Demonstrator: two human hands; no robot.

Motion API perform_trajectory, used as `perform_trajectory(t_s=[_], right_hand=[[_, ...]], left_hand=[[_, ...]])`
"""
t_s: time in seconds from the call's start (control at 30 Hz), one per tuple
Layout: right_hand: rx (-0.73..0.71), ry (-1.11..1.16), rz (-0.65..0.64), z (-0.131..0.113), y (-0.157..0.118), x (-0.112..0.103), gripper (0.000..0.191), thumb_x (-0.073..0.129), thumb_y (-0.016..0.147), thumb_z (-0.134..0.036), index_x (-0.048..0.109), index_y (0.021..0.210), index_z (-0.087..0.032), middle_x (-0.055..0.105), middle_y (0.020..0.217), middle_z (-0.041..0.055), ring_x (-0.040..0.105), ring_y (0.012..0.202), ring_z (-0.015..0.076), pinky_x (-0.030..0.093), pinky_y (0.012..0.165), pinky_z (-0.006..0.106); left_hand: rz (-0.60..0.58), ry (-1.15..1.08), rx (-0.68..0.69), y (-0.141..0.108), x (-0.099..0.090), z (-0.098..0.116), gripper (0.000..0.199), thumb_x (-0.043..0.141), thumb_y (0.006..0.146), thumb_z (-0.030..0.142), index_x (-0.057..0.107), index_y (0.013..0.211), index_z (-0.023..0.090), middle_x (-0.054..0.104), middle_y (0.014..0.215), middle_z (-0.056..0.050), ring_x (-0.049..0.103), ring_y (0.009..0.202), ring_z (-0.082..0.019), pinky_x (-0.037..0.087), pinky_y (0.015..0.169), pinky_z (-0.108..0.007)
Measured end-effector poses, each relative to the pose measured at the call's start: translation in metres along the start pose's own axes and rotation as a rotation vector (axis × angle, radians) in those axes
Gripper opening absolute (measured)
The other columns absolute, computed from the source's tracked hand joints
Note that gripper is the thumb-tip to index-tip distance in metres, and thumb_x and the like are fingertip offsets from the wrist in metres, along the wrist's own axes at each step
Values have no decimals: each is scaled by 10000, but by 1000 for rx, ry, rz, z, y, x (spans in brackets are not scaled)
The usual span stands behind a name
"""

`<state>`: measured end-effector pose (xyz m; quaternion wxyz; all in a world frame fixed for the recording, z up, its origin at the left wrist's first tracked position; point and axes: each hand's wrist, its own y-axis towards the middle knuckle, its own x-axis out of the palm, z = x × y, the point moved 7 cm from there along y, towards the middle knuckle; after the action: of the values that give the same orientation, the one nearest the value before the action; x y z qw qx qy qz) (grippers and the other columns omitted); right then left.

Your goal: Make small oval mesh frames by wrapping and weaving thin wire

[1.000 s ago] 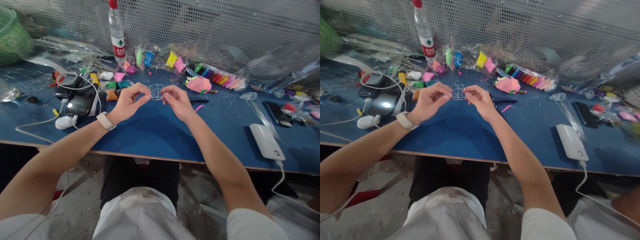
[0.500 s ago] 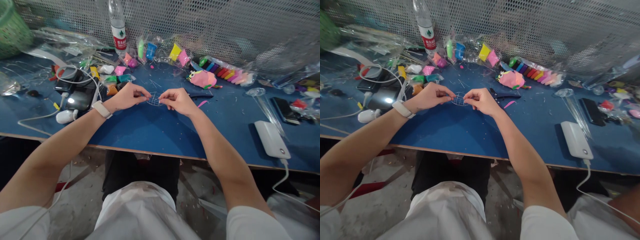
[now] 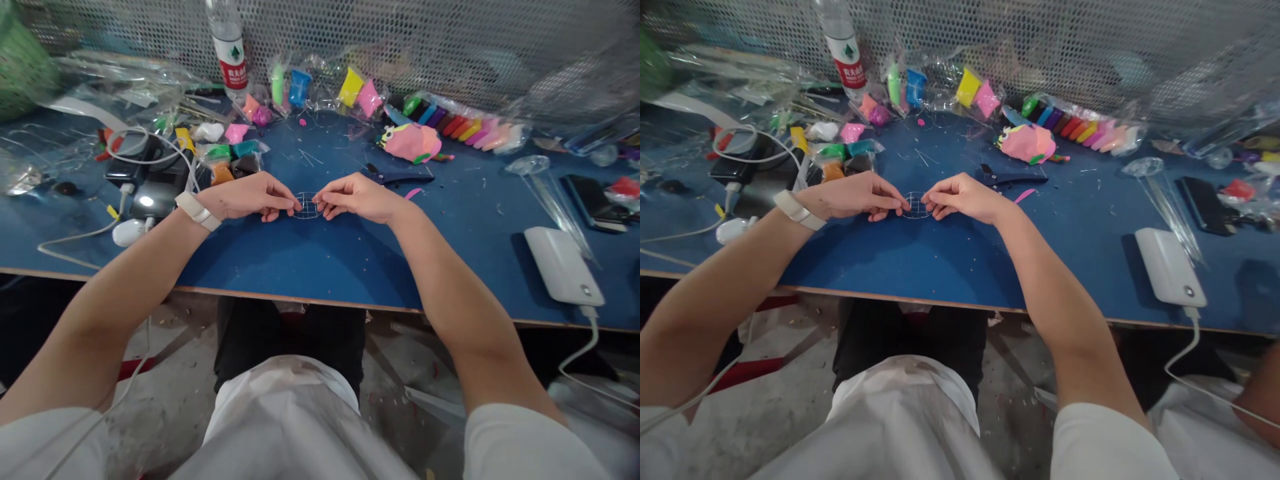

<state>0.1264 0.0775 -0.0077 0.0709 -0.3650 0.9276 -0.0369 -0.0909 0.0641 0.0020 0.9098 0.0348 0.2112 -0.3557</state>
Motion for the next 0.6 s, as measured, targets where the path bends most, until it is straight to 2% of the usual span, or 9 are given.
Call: perform_trajectory(t_s=[0.13, 0.23, 0.33, 0.43, 0.6], right_hand=[[-37, 24, -22, -4, -2, 2, 443, 1033, 923, -550, 750, 1057, -238, 884, 996, 67, 854, 907, 230, 776, 859, 422], [-94, -8, -48, -5, -1, 4, 469, 1053, 897, -486, 661, 1044, -274, 870, 998, 28, 839, 890, 227, 764, 863, 447], [-129, -49, -62, -7, -1, 5, 482, 1066, 864, -458, 657, 1051, -285, 855, 999, 15, 812, 865, 221, 752, 857, 450], [-130, -65, -56, -8, -2, 6, 483, 1075, 854, -448, 663, 1048, -285, 845, 989, 22, 801, 864, 228, 743, 868, 469], [-122, -93, -46, -11, -5, 7, 425, 1045, 898, -498, 705, 1040, -287, 860, 1024, 25, 807, 901, 232, 740, 875, 465]], left_hand=[[-52, -8, -30, 2, 3, -5, 350, 968, 946, 571, 960, 1177, 309, 840, 921, -113, 700, 580, -176, 602, 548, -355], [-56, -25, 9, 4, 4, -5, 333, 967, 950, 570, 948, 1151, 304, 833, 898, -105, 680, 557, -162, 563, 523, -329], [-19, -53, 9, 5, 6, -5, 304, 966, 950, 540, 933, 1107, 282, 819, 856, -91, 661, 525, -141, 534, 495, -293], [9, -50, -29, 5, 7, -6, 297, 975, 937, 527, 927, 1081, 271, 828, 868, -102, 697, 554, -167, 561, 514, -315], [-19, -28, -19, 3, 5, -2, 244, 928, 983, 504, 938, 1028, 263, 843, 911, -116, 755, 619, -199, 614, 576, -344]])
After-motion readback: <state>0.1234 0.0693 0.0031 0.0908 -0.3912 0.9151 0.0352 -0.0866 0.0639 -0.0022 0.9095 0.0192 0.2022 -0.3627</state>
